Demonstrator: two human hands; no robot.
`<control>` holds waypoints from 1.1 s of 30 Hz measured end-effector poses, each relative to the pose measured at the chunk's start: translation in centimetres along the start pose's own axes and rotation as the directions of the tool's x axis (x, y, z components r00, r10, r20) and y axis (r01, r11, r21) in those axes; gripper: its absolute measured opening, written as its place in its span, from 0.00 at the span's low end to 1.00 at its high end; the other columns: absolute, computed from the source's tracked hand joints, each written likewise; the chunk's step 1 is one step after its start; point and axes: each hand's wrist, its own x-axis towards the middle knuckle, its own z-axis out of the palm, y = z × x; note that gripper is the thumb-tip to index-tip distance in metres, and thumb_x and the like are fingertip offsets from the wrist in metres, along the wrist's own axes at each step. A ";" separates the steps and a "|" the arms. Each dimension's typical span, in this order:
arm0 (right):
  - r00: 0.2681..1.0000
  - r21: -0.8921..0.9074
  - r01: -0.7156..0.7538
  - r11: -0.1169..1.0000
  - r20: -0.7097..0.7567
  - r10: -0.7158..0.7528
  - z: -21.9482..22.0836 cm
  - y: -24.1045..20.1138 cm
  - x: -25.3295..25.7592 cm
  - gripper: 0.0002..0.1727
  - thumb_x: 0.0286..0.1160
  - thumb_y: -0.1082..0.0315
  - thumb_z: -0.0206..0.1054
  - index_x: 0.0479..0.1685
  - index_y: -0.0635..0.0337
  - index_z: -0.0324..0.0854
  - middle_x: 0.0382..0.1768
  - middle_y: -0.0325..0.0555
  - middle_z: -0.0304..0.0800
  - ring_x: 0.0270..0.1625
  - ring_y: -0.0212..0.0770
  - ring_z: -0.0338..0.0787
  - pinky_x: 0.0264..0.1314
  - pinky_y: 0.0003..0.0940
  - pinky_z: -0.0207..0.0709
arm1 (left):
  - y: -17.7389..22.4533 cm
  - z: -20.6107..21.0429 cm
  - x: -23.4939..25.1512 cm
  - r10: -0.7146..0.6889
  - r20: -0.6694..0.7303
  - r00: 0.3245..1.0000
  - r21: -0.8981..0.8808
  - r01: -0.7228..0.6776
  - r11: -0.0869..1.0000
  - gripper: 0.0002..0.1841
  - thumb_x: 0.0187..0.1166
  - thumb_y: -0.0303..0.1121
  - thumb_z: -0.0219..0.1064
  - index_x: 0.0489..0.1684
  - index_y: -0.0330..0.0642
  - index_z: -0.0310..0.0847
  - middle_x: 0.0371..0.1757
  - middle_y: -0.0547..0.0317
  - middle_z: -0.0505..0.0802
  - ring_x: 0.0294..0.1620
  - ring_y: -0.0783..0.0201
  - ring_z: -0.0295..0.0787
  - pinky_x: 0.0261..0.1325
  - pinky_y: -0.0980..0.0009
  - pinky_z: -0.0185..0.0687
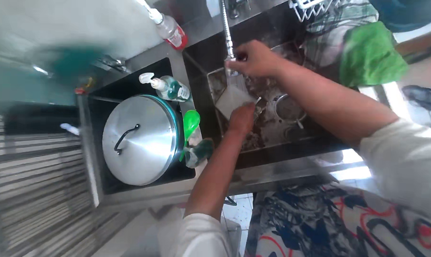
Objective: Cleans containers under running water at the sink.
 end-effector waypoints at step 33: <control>0.999 0.041 0.017 0.999 0.033 -0.019 1.0 3.4 0.5 0.27 0.77 0.54 0.75 0.69 0.62 0.80 0.54 0.57 0.90 0.56 0.52 0.90 0.65 0.57 0.80 | -1.0 3.2 2.7 -0.564 -0.120 0.817 -0.986 -0.033 0.162 0.17 0.90 0.33 0.59 0.68 0.29 0.71 0.54 0.38 0.84 0.47 0.53 0.85 0.53 0.55 0.86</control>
